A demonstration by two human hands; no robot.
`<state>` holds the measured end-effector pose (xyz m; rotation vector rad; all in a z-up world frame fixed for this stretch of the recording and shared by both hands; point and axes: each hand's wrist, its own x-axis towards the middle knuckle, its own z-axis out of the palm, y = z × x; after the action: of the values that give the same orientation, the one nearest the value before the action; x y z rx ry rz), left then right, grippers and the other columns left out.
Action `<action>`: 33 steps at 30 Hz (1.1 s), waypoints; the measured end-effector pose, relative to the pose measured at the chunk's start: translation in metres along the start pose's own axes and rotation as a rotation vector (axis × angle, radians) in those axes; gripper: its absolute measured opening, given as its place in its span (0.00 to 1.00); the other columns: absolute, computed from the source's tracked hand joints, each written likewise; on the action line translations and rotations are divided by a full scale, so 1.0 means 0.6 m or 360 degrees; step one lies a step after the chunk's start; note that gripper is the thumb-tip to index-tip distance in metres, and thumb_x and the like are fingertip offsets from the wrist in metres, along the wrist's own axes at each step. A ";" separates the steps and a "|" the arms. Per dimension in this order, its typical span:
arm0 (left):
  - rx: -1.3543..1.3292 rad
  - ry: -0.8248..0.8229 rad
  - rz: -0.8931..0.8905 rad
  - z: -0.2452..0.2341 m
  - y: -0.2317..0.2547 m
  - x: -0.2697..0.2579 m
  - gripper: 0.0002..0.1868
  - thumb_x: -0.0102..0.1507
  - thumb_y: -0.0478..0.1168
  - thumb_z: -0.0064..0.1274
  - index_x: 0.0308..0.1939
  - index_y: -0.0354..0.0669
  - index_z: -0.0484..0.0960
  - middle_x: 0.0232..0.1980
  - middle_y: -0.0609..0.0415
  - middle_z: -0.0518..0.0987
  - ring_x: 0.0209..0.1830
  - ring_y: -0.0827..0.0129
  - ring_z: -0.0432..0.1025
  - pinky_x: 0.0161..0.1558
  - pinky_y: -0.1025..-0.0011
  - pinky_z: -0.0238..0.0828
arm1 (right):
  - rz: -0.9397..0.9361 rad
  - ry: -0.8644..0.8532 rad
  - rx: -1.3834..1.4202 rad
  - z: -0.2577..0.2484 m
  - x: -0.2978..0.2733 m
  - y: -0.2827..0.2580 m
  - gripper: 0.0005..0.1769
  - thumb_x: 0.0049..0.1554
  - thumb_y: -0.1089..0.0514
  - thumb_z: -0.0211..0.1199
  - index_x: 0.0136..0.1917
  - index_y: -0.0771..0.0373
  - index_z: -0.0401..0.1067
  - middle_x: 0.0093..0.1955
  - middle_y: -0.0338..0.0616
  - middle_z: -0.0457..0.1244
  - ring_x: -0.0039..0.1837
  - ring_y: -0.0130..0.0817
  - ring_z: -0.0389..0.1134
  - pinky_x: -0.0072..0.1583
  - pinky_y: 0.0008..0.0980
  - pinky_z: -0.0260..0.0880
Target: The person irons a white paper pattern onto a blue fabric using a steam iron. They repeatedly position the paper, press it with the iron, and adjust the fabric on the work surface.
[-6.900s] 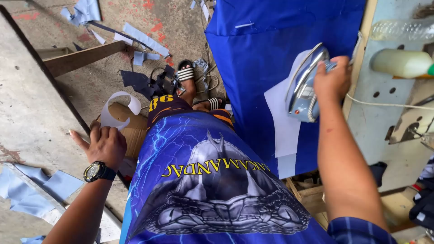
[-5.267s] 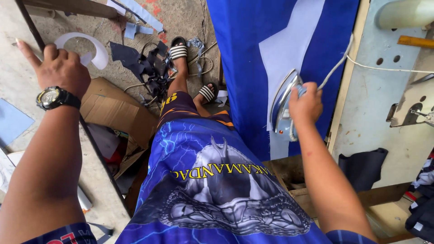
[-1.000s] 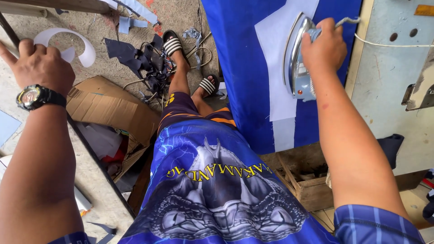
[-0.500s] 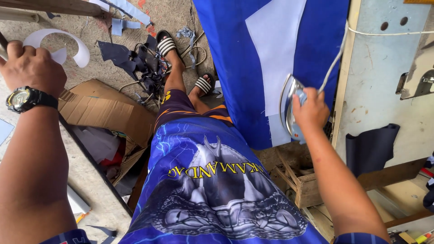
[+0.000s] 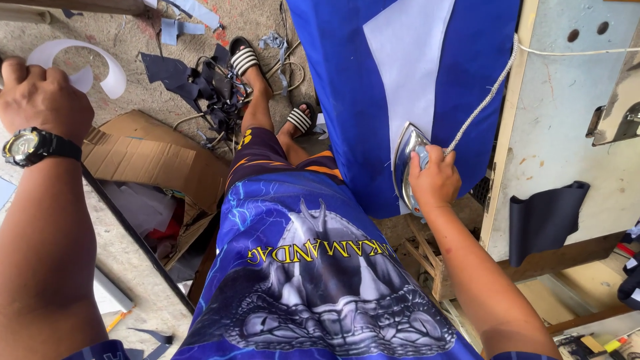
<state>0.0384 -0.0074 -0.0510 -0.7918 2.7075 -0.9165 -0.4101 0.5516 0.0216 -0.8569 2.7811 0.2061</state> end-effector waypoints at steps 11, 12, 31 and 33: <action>-0.0008 -0.0085 0.0000 0.013 0.003 -0.007 0.07 0.65 0.51 0.52 0.39 0.58 0.80 0.41 0.70 0.80 0.61 0.71 0.69 0.37 0.73 0.69 | -0.0092 0.0174 -0.0028 -0.003 0.052 -0.052 0.18 0.63 0.41 0.63 0.57 0.53 0.71 0.48 0.53 0.62 0.37 0.61 0.67 0.35 0.56 0.66; -0.0018 -0.0058 -0.0004 0.018 0.004 -0.008 0.07 0.64 0.51 0.52 0.39 0.58 0.80 0.40 0.70 0.79 0.61 0.70 0.68 0.38 0.70 0.66 | -0.0083 0.0172 -0.0027 -0.004 0.060 -0.057 0.17 0.63 0.41 0.63 0.56 0.52 0.70 0.48 0.54 0.62 0.37 0.62 0.67 0.35 0.57 0.65; -0.0760 -0.0052 -0.0278 0.024 0.040 0.014 0.14 0.64 0.39 0.53 0.51 0.41 0.86 0.41 0.48 0.83 0.60 0.51 0.67 0.74 0.30 0.31 | -0.0229 0.0165 -0.0286 0.002 0.088 -0.033 0.20 0.66 0.37 0.67 0.62 0.51 0.78 0.50 0.45 0.71 0.50 0.49 0.71 0.36 0.51 0.68; -0.0680 -0.0270 -0.0231 -0.015 0.041 0.040 0.12 0.54 0.32 0.48 0.38 0.43 0.85 0.33 0.54 0.79 0.49 0.52 0.68 0.73 0.25 0.32 | -0.0236 0.0242 -0.0391 0.004 0.109 -0.031 0.22 0.66 0.36 0.70 0.64 0.51 0.78 0.50 0.51 0.68 0.40 0.52 0.71 0.35 0.50 0.70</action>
<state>0.0048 0.0009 -0.0590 -1.0988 2.7512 -0.2704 -0.4516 0.5017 0.0014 -1.1777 2.8542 0.4835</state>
